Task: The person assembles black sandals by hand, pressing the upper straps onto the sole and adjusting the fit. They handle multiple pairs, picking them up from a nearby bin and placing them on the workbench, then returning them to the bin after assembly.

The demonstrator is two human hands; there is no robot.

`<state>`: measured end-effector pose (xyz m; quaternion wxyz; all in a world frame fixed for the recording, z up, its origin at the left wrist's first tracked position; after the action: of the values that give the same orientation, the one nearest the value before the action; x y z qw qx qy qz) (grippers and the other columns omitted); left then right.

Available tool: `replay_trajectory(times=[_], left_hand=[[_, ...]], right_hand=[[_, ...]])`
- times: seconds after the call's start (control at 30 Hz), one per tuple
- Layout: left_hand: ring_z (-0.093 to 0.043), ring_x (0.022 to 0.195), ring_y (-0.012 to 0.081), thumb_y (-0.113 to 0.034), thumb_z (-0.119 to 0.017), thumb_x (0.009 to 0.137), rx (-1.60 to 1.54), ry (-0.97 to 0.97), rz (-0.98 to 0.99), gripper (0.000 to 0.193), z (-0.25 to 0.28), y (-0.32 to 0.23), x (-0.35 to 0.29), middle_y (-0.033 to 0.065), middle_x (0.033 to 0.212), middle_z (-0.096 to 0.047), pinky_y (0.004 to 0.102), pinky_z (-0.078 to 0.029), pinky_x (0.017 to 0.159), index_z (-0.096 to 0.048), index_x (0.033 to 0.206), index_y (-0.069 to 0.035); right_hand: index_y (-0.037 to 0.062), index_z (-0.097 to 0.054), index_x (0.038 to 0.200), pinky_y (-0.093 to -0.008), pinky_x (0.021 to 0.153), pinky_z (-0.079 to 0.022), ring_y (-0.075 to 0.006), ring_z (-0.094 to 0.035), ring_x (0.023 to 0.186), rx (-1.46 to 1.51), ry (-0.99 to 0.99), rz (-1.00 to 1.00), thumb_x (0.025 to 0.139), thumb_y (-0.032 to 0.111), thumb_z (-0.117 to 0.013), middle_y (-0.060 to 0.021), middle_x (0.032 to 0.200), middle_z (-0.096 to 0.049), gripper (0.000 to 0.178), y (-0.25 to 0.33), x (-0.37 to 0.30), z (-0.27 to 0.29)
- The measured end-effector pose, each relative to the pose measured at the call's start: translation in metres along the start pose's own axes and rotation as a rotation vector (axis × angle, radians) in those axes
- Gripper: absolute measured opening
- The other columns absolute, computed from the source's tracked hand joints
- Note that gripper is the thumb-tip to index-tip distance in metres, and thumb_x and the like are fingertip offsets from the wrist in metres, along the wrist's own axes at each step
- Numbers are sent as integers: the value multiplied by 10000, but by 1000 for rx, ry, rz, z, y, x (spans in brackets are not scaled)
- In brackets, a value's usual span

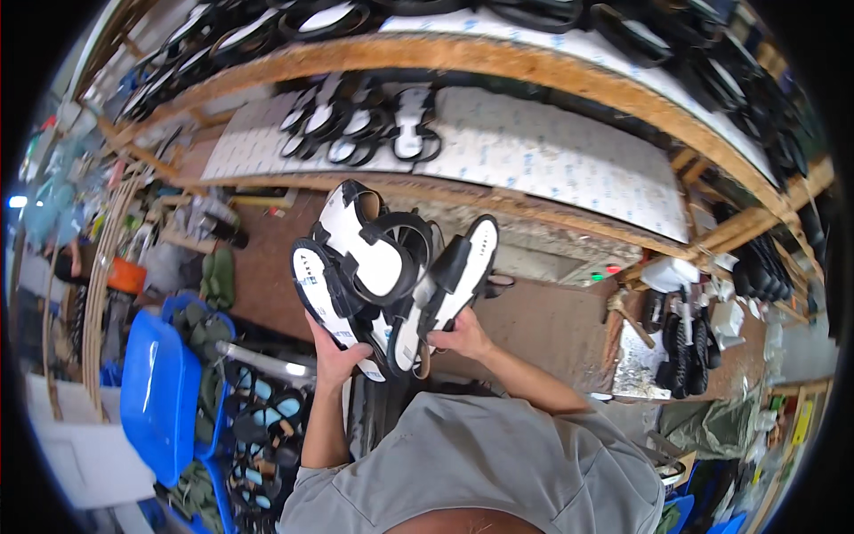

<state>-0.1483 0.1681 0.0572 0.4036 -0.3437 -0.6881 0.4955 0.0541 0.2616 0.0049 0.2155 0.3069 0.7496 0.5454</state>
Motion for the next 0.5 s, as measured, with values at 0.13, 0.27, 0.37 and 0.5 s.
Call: replay_trajectory(times=[0.13,0.27,0.37,0.5], left_hand=[[-445,1152,216,-123,-774,549,204,-96,125,1030,75,7,-8,99,1260,-432,344,-353,1002,-201,1401,-43],[-432,1184,224,-125,-787,583,276,-40,163,1065,133,31,27,112,1300,-419,347,-341,1020,-153,1434,-36],[-423,1213,229,-184,-835,587,410,77,241,1134,173,51,68,135,1340,-411,343,-347,1021,-117,1452,-34],[-392,1276,275,-369,-847,609,591,268,468,1186,229,129,114,202,1407,-353,355,-333,1042,-97,1471,-47]], right_hand=[[31,-542,1166,-291,827,-469,-131,-564,921,30,34,91,751,88,-731,-25,1028,-607,460,-67,42,-48],[29,-549,1142,-296,850,-455,-139,-550,960,77,-10,3,774,125,-728,-36,1053,-599,421,-120,87,-76],[19,-550,1125,-299,842,-457,-142,-554,940,23,-111,-56,783,147,-733,-35,1030,-603,408,-151,116,-86],[13,-517,1182,-314,845,-466,-168,-590,947,-217,-256,-303,787,250,-741,-82,1062,-633,513,-232,152,-61]])
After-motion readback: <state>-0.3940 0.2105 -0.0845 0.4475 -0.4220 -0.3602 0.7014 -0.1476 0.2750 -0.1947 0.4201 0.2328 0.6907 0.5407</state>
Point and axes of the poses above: each hand's wrist, its own x-axis towards the middle knuckle, its own z-axis out of the back of the hand, y = z × x, the point moved 4 cm from there along x, towards the middle knuckle
